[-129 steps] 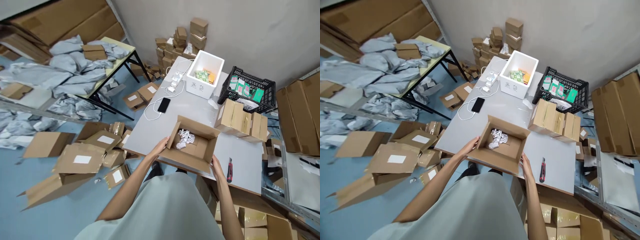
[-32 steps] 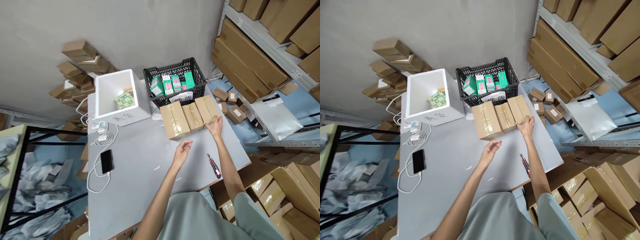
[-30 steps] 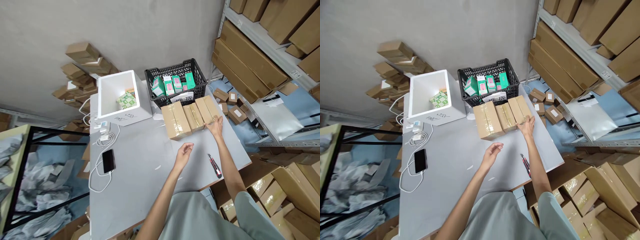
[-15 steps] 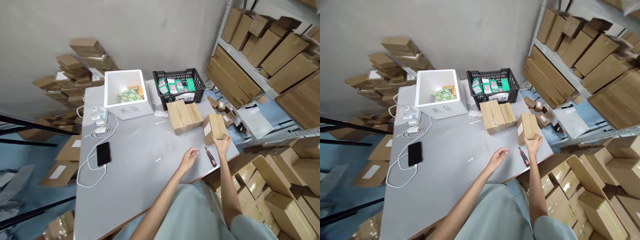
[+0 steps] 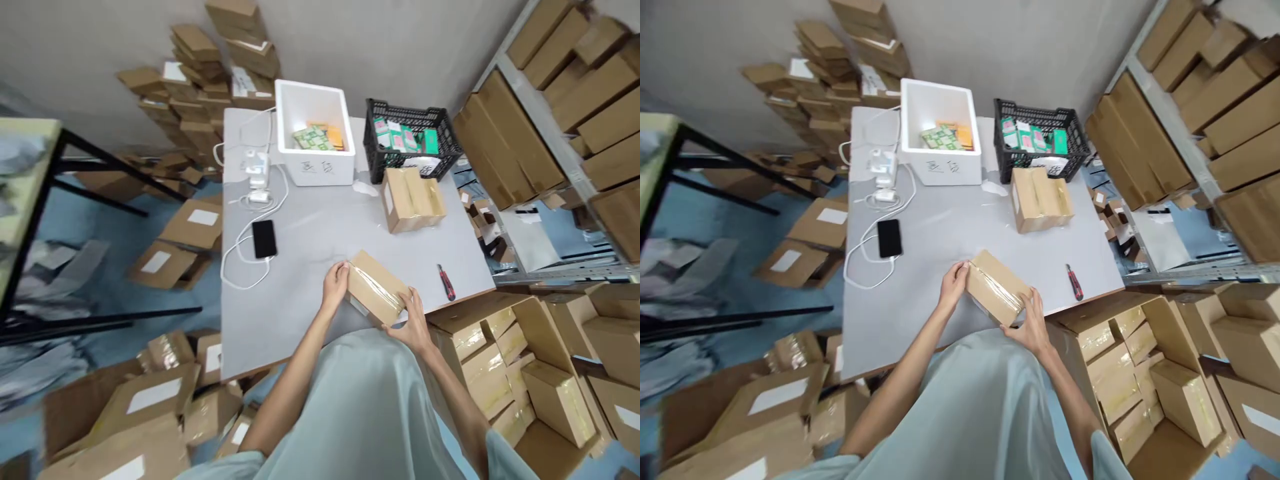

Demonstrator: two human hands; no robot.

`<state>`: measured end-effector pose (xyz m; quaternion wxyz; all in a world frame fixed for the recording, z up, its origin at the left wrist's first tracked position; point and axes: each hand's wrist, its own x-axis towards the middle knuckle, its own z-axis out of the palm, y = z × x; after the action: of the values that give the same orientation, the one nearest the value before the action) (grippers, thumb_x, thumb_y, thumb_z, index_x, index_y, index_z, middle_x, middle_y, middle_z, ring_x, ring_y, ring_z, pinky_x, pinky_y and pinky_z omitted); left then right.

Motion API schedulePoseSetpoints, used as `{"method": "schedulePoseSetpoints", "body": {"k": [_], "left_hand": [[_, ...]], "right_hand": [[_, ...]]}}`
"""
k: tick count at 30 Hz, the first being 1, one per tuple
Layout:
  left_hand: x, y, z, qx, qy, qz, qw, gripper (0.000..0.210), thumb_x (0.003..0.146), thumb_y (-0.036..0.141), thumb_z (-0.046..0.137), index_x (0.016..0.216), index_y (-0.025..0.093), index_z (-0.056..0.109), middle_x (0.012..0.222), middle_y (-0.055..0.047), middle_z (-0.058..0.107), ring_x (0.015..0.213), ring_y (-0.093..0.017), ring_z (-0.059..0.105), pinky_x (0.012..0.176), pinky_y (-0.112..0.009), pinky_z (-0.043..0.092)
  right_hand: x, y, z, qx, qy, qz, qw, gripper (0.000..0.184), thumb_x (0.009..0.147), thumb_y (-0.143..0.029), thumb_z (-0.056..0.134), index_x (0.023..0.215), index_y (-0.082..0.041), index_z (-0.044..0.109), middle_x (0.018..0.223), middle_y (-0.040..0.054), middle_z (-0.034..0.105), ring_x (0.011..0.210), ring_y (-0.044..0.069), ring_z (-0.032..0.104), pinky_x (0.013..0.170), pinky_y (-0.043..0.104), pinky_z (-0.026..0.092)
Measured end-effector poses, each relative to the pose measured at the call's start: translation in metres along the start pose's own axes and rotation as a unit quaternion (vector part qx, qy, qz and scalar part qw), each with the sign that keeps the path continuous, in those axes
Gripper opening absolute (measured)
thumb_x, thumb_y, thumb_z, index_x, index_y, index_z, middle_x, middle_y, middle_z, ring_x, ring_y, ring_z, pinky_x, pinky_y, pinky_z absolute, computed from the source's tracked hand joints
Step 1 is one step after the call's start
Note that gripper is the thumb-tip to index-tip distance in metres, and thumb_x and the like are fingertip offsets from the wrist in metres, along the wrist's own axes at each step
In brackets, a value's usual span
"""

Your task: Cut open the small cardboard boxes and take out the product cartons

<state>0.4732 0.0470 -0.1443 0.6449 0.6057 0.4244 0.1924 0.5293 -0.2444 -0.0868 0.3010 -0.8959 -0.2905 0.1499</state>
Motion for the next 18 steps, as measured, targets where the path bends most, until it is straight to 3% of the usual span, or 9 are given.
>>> {"method": "schedulePoseSetpoints", "body": {"k": [3,6,9,11,15,18], "left_hand": [[-0.014,-0.025,-0.059,0.017,0.061,-0.017,0.998,0.041,0.097,0.051,0.071,0.124,0.021,0.077,0.137,-0.015,0.077,0.138,-0.033,0.068,0.129,-0.05,0.047],[-0.039,-0.049,-0.094,0.026,0.094,-0.032,0.995,0.042,0.098,0.047,0.069,0.13,0.021,0.075,0.141,-0.016,0.074,0.14,-0.032,0.067,0.129,-0.048,0.047],[-0.062,-0.067,-0.104,0.035,0.102,-0.032,0.994,0.043,0.097,0.042,0.07,0.135,0.022,0.073,0.145,-0.015,0.072,0.142,-0.031,0.065,0.13,-0.047,0.045],[-0.073,-0.076,-0.104,0.037,0.1,-0.027,0.994,0.046,0.096,0.038,0.069,0.138,0.021,0.071,0.147,-0.016,0.071,0.142,-0.031,0.065,0.13,-0.047,0.046],[-0.084,-0.084,-0.104,0.017,0.08,-0.022,0.996,0.051,0.095,0.038,0.07,0.143,0.021,0.069,0.15,-0.017,0.07,0.142,-0.031,0.067,0.129,-0.047,0.047],[-0.086,-0.086,-0.106,0.005,0.068,-0.028,0.997,0.061,0.093,0.042,0.076,0.149,0.021,0.067,0.157,-0.017,0.067,0.146,-0.032,0.065,0.131,-0.047,0.047]], "right_hand": [[0.02,-0.024,0.028,0.01,-0.099,-0.07,0.993,0.098,0.07,-0.043,0.099,0.156,-0.023,0.057,0.182,0.0249,0.029,0.173,0.048,0.029,0.138,0.067,0.037],[0.041,-0.031,0.042,0.005,-0.18,-0.109,0.978,0.094,0.07,-0.036,0.098,0.155,-0.022,0.059,0.185,0.0232,0.027,0.175,0.044,0.024,0.138,0.062,0.036],[0.054,-0.028,0.044,-0.009,-0.222,-0.107,0.969,0.096,0.067,-0.029,0.095,0.157,-0.027,0.061,0.186,0.0169,0.029,0.175,0.04,0.027,0.138,0.057,0.039],[0.057,-0.024,0.043,-0.015,-0.228,-0.099,0.969,0.098,0.065,-0.027,0.096,0.158,-0.029,0.062,0.186,0.0147,0.031,0.171,0.039,0.036,0.135,0.056,0.044],[0.057,-0.015,0.046,-0.028,-0.236,-0.087,0.968,0.105,0.067,-0.033,0.1,0.163,-0.026,0.059,0.19,0.0201,0.02,0.159,0.041,0.055,0.129,0.056,0.051],[0.052,-0.004,0.054,-0.004,-0.22,-0.054,0.974,0.128,0.067,-0.046,0.103,0.176,-0.021,0.041,0.191,0.026,0.009,0.165,0.045,0.047,0.127,0.058,0.052]]}}
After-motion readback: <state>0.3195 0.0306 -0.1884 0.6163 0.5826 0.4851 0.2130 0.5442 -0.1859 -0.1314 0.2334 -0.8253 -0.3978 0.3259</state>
